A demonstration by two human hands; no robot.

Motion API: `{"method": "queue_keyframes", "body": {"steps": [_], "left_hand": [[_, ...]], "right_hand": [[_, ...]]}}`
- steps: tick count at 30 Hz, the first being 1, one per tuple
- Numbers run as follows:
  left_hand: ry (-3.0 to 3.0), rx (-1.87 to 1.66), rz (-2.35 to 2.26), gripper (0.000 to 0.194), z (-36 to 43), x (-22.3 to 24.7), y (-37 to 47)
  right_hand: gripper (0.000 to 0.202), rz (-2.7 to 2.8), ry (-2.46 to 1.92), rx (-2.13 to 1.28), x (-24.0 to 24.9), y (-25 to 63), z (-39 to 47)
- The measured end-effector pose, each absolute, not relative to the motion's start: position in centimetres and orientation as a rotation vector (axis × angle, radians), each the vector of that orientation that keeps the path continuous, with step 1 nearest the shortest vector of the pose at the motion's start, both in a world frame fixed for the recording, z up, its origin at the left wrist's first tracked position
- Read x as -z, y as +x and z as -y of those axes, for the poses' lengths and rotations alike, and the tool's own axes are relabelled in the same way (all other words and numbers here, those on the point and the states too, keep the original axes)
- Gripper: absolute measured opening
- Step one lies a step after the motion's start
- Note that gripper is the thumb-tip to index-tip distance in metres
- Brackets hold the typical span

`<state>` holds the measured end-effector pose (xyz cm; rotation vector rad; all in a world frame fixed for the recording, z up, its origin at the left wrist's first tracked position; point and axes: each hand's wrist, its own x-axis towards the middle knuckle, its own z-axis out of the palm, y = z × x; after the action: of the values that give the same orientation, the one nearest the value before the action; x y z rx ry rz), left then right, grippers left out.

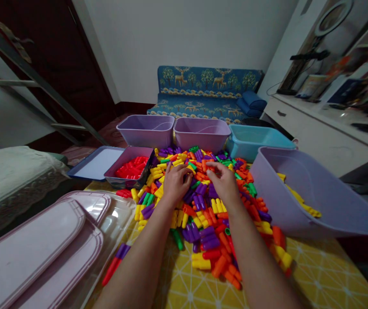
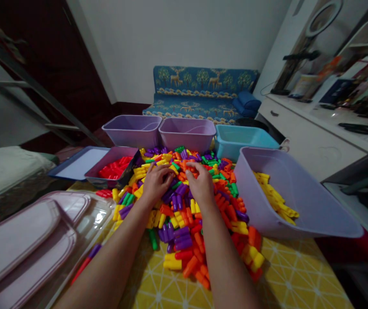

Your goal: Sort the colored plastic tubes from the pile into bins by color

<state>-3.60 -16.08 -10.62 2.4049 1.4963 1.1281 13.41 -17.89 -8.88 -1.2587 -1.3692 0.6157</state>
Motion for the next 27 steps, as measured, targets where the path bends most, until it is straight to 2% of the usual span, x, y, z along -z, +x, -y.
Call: {"method": "queue_keyframes", "body": {"steps": [5, 10, 19, 23, 24, 27], "left_hand": [[2.36, -1.211, -1.462, 0.016, 15.8, 10.9, -3.7], [2.302, -1.303, -1.4, 0.021, 15.6, 11.0, -3.8], [2.197, -1.422, -1.219, 0.018, 16.0, 10.7, -3.6], [2.171, -1.393, -1.194, 0.021, 16.2, 10.7, -3.7], [2.153, -1.388, -1.192, 0.024, 16.2, 10.8, -3.7], [2.131, -1.4, -1.095, 0.048, 16.2, 10.8, -3.7]], "right_hand": [[0.042, 1.213, -1.134, -0.938, 8.5, 12.6, 18.0], [0.035, 1.197, -1.157, -0.98, 8.5, 12.3, 18.3], [0.034, 1.322, -1.177, -0.864, 9.4, 12.7, 18.2], [0.034, 1.269, -1.208, -0.911, 9.2, 12.6, 18.2], [0.034, 1.263, -1.195, -0.935, 9.1, 12.5, 18.3], [0.034, 1.255, -1.153, -0.991, 8.7, 12.2, 18.5]]}}
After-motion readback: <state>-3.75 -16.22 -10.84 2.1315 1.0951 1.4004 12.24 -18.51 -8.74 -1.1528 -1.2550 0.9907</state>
